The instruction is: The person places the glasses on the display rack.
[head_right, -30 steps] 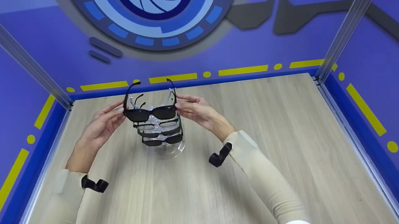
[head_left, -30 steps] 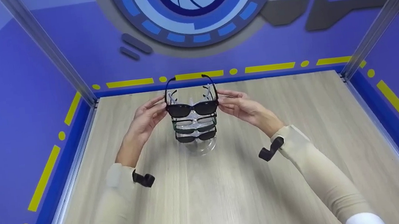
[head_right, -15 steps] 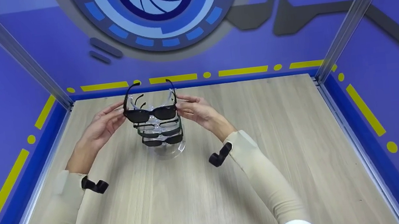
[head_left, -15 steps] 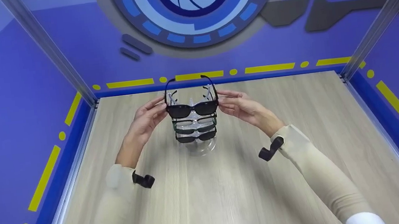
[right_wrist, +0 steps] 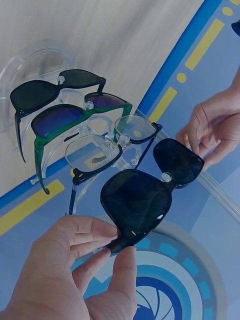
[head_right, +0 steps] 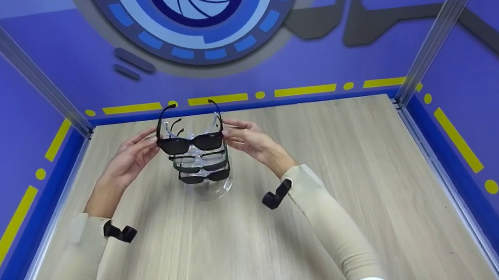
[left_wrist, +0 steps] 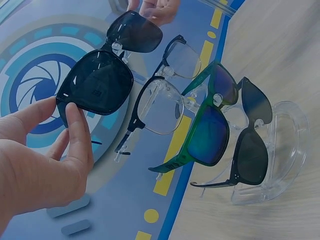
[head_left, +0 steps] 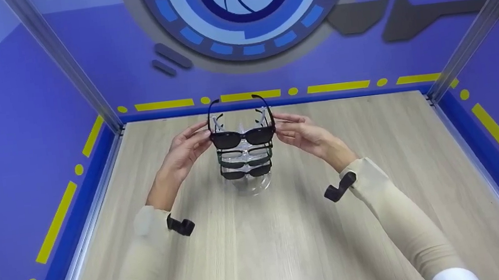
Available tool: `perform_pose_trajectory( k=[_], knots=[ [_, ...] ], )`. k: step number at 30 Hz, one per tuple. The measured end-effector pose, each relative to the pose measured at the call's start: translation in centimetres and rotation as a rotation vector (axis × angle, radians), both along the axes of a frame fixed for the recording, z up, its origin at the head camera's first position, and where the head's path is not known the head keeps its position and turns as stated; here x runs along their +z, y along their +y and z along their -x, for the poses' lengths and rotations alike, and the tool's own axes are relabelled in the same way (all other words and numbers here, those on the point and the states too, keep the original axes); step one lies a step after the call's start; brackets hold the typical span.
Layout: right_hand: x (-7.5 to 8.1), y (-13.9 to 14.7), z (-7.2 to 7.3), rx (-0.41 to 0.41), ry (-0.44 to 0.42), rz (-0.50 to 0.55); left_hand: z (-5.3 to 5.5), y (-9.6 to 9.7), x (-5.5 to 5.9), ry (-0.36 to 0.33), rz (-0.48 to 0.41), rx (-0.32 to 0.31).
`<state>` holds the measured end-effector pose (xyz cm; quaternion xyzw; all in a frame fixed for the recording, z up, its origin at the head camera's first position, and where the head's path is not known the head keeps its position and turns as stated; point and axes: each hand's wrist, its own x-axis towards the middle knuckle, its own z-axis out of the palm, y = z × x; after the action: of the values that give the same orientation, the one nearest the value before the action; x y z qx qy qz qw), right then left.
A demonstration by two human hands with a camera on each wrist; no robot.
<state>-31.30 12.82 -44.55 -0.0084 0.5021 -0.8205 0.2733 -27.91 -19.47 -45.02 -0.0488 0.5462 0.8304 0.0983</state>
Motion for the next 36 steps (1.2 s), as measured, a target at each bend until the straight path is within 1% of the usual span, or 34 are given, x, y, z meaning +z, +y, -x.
perform_pose_trajectory(
  k=[7,12,17,23,27,31,36],
  knots=[
    [-0.1,0.2,0.1,0.013,0.005,0.000,0.2,0.0,-0.1,0.010,0.023,-0.007],
    [-0.1,0.4,0.1,0.001,0.014,0.006,0.2,-0.1,-0.1,0.009,0.046,-0.022],
    [-0.3,0.9,0.2,0.004,0.025,-0.027,0.0,-0.6,-0.3,0.019,0.078,-0.044],
    [-0.5,2.0,0.2,0.015,0.034,-0.057,-0.3,-1.3,-0.6,0.045,0.180,-0.080],
    [-0.9,3.2,0.1,0.024,0.048,-0.080,-0.5,-1.6,-0.8,0.071,0.253,-0.124],
    [-1.4,4.8,-0.2,0.051,0.086,-0.136,-0.9,-2.0,-1.2,0.088,0.327,-0.163],
    [-1.9,6.6,-0.8,0.099,0.157,-0.191,-1.5,-2.8,-1.6,0.120,0.401,-0.179]
  ],
)
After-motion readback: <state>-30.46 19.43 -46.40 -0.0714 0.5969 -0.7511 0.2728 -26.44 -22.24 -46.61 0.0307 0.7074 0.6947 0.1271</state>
